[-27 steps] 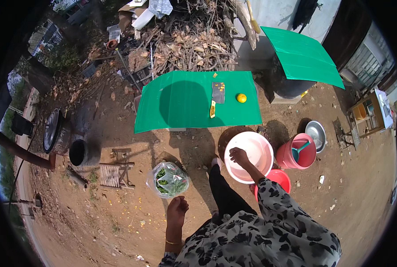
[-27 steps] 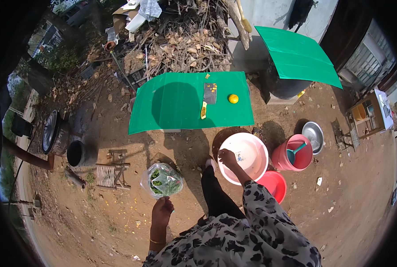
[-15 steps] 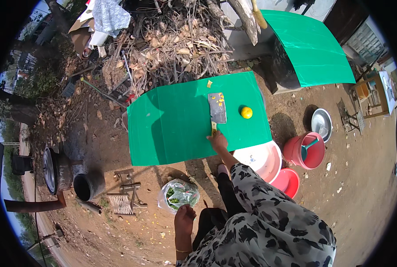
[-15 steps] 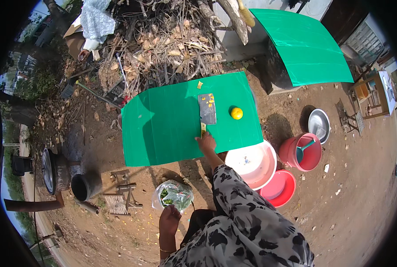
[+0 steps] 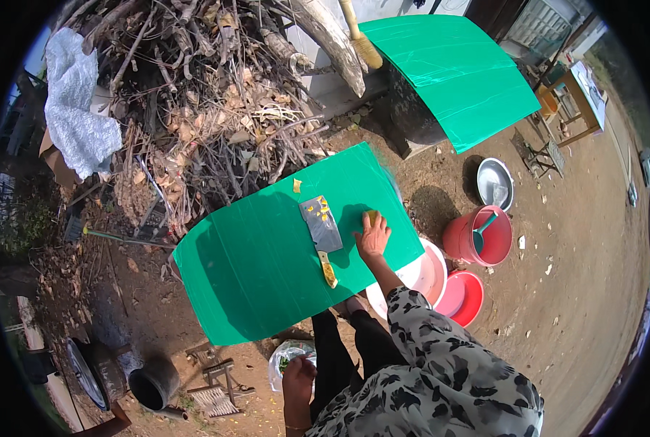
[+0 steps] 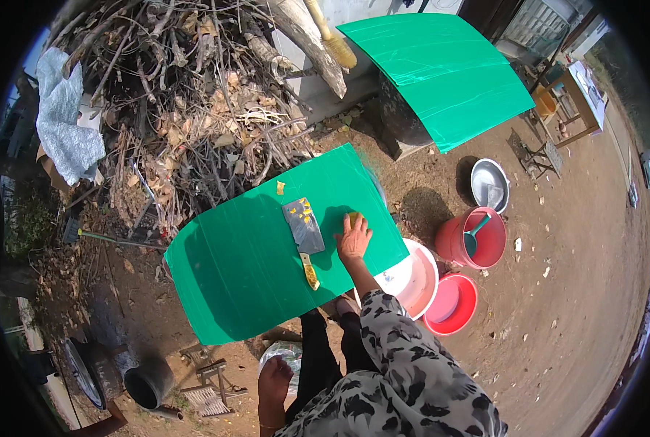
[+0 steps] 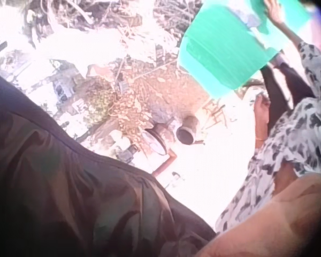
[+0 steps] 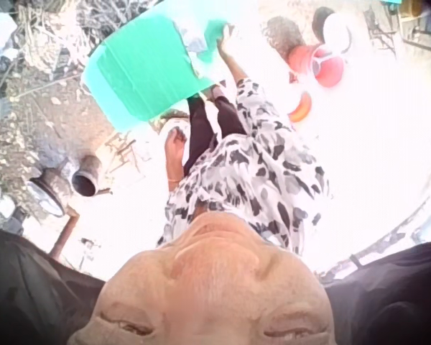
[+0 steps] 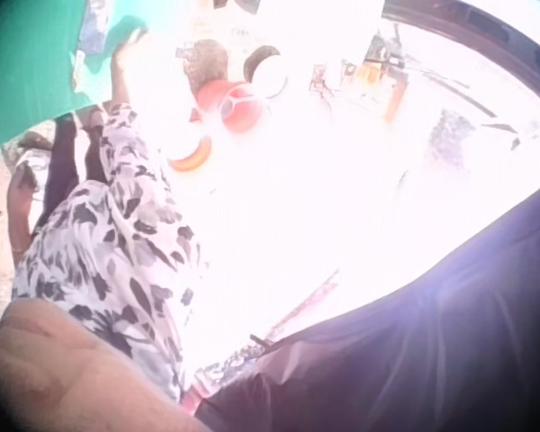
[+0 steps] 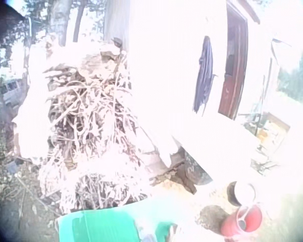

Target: The person sweeps a wooden board outdoors, then moves indoors and uses a knife to cut a large green melon in half on a table. The person handles the melon and knife directly without additional tools.

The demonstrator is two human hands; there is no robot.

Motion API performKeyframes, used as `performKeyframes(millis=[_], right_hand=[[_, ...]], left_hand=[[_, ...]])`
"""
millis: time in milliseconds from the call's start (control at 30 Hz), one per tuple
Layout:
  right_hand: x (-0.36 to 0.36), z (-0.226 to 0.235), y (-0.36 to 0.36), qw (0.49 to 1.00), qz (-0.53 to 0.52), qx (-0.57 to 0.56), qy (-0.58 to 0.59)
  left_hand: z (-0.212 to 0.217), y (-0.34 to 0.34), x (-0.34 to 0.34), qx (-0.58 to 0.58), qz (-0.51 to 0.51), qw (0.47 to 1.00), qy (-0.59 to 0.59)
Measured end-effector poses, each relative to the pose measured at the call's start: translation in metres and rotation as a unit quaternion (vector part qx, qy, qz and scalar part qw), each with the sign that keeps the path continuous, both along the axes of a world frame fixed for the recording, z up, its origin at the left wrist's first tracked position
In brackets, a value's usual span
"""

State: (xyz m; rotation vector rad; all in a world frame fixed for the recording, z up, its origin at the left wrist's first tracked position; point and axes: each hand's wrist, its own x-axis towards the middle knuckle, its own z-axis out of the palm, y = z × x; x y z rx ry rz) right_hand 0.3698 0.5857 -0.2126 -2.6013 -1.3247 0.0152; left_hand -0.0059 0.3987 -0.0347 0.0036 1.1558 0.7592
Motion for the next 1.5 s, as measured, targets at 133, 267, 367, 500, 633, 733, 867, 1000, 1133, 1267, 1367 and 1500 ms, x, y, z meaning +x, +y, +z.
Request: performKeyframes(millis=[133,267,367,500,633,733,867,1000,1133,1267,1367,1500], right_hand=[[0.045,-0.012,0.024,0.976,0.021,-0.153,0.152],[0.060,0.018,0.040,0.974,-0.010,-0.021,0.223],[0.110,0.074,0.064,0.960,-0.024,0.195,0.198],[0.231,0.152,0.118,0.945,-0.081,0.304,0.088],[0.346,0.197,0.184,0.949,-0.111,0.291,0.038],[0.403,0.208,0.234,0.951,-0.100,0.292,0.010],[0.454,0.200,0.296,0.960,-0.074,0.270,0.018],[0.477,0.178,0.329,0.970,-0.092,0.223,0.003],[0.473,0.167,0.338,0.961,-0.143,0.237,-0.012],[0.439,0.170,0.318,0.945,-0.172,0.275,0.043],[0.388,0.174,0.277,0.892,-0.138,0.431,0.020],[0.236,0.135,0.156,0.893,-0.052,0.404,0.192]], left_hand=[[-0.010,0.053,0.000,0.000,-0.055,0.998,-0.012],[-0.010,0.108,-0.010,0.024,-0.093,0.995,-0.011],[-0.012,0.143,-0.015,0.026,-0.127,0.991,0.019],[-0.014,0.175,-0.006,-0.026,-0.113,0.991,0.062],[-0.026,0.193,0.025,-0.029,-0.119,0.992,0.017],[-0.035,0.198,0.056,-0.040,-0.125,0.991,0.027],[-0.046,0.203,0.099,-0.052,-0.133,0.990,0.019],[-0.049,0.214,0.128,-0.072,-0.151,0.985,0.029],[-0.052,0.228,0.139,-0.052,-0.172,0.984,0.022],[-0.065,0.231,0.135,-0.085,-0.213,0.964,0.135],[-0.091,0.237,0.149,-0.026,-0.291,0.939,0.182],[-0.142,0.240,0.185,0.002,-0.433,0.839,0.330]])
